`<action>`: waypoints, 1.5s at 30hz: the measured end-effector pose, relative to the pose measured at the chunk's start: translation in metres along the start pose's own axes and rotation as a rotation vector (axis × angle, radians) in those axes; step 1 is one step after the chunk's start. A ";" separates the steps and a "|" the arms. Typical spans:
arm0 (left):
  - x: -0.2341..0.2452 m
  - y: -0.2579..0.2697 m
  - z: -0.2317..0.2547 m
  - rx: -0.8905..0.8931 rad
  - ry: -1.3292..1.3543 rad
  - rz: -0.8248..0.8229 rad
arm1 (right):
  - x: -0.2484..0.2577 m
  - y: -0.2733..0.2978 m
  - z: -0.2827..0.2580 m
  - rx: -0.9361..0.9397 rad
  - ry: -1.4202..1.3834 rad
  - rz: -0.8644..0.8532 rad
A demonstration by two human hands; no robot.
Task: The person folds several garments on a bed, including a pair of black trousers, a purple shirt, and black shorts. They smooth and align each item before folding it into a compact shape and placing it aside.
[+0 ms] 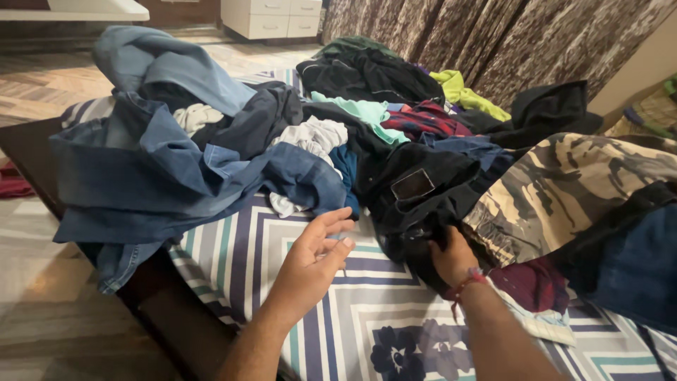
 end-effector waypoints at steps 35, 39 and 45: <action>-0.262 0.165 0.278 -0.962 -0.061 -0.666 | 0.512 0.240 -0.191 0.064 0.332 -0.104; -0.266 0.165 0.317 -0.933 -0.164 -0.680 | 0.544 0.243 -0.197 0.218 0.149 -0.103; -0.275 0.158 0.298 -0.492 0.029 -0.914 | 0.521 0.250 -0.177 0.150 -0.533 -0.191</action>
Point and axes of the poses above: each hand's wrist, its own y-axis away from the middle knuckle, its own x-axis out of the back of the hand, z = x × y, the point moved 4 cm from there along -y, towards the middle knuckle, and after that the axes turned 5 degrees about x, right-handed, at the moved point
